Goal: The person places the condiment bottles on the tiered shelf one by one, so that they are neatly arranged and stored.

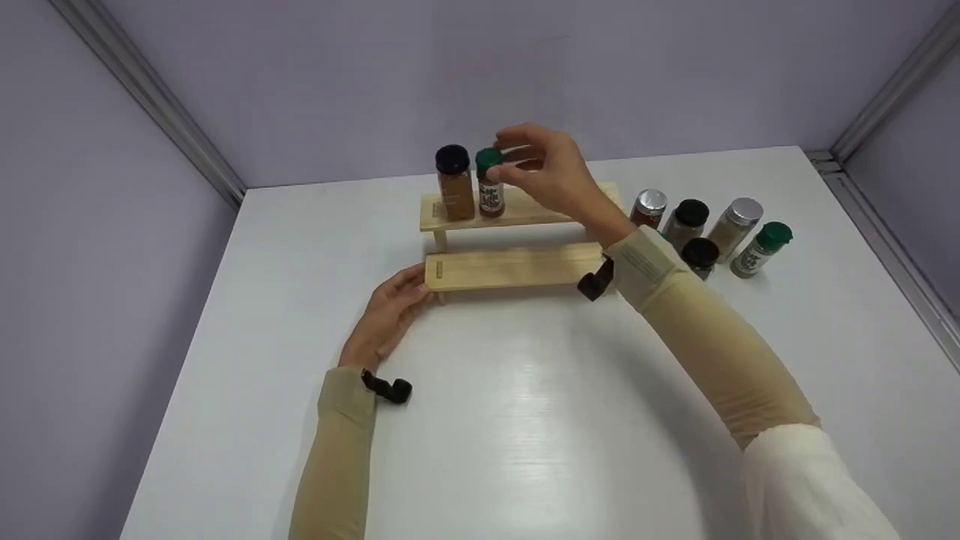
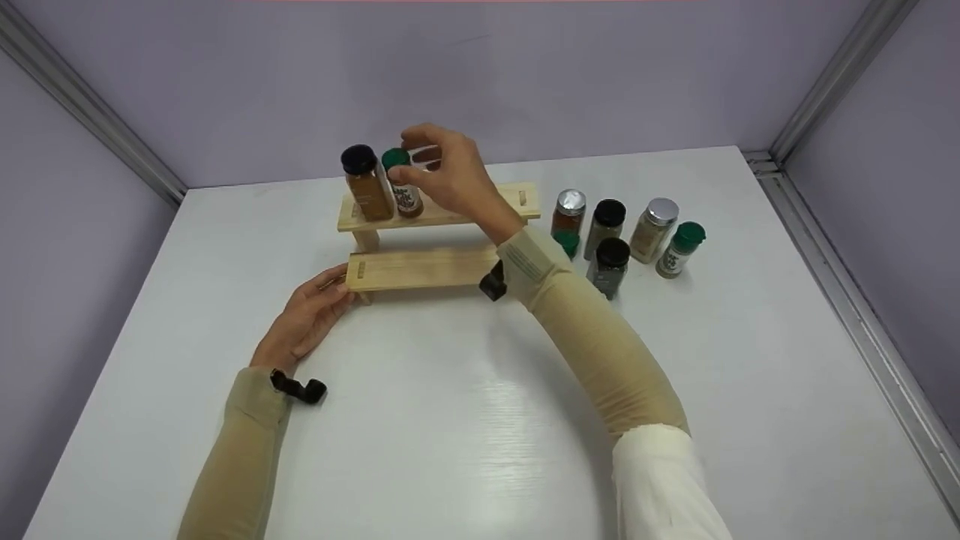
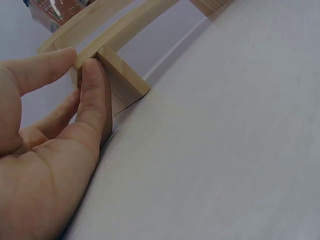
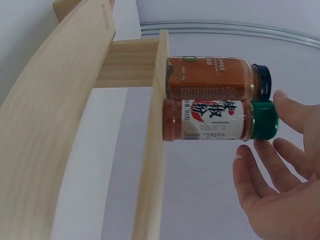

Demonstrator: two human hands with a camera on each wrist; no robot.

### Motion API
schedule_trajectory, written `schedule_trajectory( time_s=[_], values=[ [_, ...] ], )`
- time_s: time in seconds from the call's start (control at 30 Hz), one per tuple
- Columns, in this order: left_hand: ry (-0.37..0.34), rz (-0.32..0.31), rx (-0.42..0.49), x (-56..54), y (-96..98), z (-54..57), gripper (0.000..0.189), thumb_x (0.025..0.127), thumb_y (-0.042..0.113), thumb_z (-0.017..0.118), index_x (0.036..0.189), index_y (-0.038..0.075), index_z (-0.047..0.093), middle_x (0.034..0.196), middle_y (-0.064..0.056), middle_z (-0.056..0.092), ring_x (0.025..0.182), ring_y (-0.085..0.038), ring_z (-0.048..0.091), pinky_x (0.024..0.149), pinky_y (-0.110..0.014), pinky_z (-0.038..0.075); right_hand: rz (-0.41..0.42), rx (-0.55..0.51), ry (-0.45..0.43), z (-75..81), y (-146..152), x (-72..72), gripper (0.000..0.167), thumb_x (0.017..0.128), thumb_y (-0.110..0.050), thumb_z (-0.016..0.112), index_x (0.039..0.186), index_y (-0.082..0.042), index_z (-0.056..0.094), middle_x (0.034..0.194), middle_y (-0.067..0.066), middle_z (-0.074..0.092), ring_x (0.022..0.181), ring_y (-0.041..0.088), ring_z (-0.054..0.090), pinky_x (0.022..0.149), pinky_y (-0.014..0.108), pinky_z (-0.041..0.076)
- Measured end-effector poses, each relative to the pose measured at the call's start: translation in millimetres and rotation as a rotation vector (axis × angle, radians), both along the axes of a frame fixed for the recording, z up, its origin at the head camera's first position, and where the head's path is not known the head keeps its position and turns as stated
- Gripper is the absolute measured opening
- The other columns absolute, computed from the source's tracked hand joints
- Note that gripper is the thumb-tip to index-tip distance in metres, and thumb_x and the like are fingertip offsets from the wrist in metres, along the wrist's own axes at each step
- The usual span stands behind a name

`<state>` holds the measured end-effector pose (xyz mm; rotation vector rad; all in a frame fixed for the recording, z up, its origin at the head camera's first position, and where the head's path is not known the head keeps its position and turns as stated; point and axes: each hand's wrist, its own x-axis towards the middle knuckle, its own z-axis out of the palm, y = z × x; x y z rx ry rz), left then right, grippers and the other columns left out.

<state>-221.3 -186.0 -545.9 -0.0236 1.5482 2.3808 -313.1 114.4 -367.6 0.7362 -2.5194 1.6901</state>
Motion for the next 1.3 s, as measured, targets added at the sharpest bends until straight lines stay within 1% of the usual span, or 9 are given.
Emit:
schedule_trajectory(
  time_s=[0.13,0.3,0.43,0.53,0.73,0.93,1.03,1.13,1.3],
  values=[
    [0.006,0.007,-0.005,-1.4,-3.6,-1.4,0.057,0.107,0.004,0.063,0.16,0.0,0.042,0.159,-0.017,0.046,0.144,-0.024,0.051,0.118,-0.029,0.048,-0.01,0.023,0.078,16.2,14,9.8,0.049,0.098,-0.022,0.081,0.142,-0.009,0.066,0.14,0.01,0.068,0.128,0.026,0.067,0.111,0.036,0.054],
    [0.022,-0.023,-0.023,-1.4,-5.9,-3.8,0.058,0.108,0.007,0.064,0.16,0.0,0.041,0.16,-0.017,0.046,0.145,-0.024,0.05,0.12,-0.031,0.046,-0.039,0.064,0.168,32.5,43,32.0,0.046,0.098,-0.018,0.08,0.141,-0.007,0.066,0.14,0.011,0.068,0.128,0.029,0.066,0.113,0.039,0.054],
    [0.016,-0.015,-0.018,-0.4,-8.4,-4.7,0.057,0.107,0.006,0.065,0.16,0.0,0.042,0.159,-0.017,0.047,0.145,-0.024,0.05,0.12,-0.031,0.047,-0.074,0.092,0.193,41.2,66,48.1,0.047,0.098,-0.017,0.081,0.141,-0.007,0.066,0.14,0.01,0.069,0.128,0.028,0.066,0.113,0.04,0.053],
    [0.012,-0.005,-0.013,-0.1,-10.4,-4.2,0.057,0.107,0.004,0.064,0.16,0.0,0.042,0.159,-0.017,0.046,0.144,-0.025,0.05,0.12,-0.031,0.047,-0.09,0.103,0.207,44.3,82,57.3,0.046,0.097,-0.016,0.081,0.141,-0.008,0.068,0.139,0.007,0.069,0.128,0.025,0.066,0.113,0.038,0.052],
    [0.011,0.0,-0.011,0.9,-12.7,-3.5,0.056,0.108,0.003,0.061,0.16,0.001,0.041,0.16,-0.016,0.045,0.143,-0.023,0.052,0.119,-0.029,0.047,-0.116,0.103,0.249,42.3,109,71.8,0.045,0.097,-0.013,0.081,0.14,-0.009,0.069,0.136,0.007,0.071,0.124,0.017,0.067,0.109,0.026,0.053],
    [0.005,0.004,0.004,1.6,-11.1,-4.7,0.054,0.109,0.001,0.059,0.16,0.001,0.041,0.16,-0.016,0.045,0.144,-0.023,0.051,0.119,-0.029,0.047,-0.153,0.084,0.252,36.5,133,83.4,0.044,0.097,-0.007,0.08,0.139,-0.008,0.069,0.134,0.008,0.071,0.121,0.011,0.067,0.106,0.022,0.053],
    [0.006,0.009,0.008,1.2,-10.3,-4.5,0.055,0.108,0.001,0.06,0.16,0.001,0.041,0.16,-0.016,0.044,0.146,-0.024,0.05,0.12,-0.03,0.046,-0.185,0.082,0.241,33.6,146,88.3,0.043,0.097,-0.005,0.08,0.139,-0.008,0.07,0.131,0.004,0.072,0.119,0.01,0.067,0.105,0.021,0.053],
    [0.007,0.006,0.001,1.3,-9.7,-3.6,0.056,0.108,0.003,0.062,0.16,0.001,0.041,0.161,-0.016,0.044,0.147,-0.025,0.048,0.121,-0.031,0.045,-0.217,0.088,0.23,28.6,159,93.8,0.044,0.096,-0.004,0.08,0.139,-0.007,0.069,0.13,-0.003,0.072,0.119,0.008,0.067,0.104,0.018,0.052],
    [0.018,-0.005,-0.02,1.1,-8.8,-1.6,0.057,0.108,0.004,0.063,0.161,0.001,0.041,0.161,-0.016,0.045,0.147,-0.024,0.049,0.121,-0.03,0.046,-0.252,0.119,0.23,14.7,182,101.3,0.045,0.095,0.0,0.08,0.138,-0.005,0.069,0.127,-0.013,0.071,0.117,0.004,0.067,0.101,0.013,0.051]
  ],
)
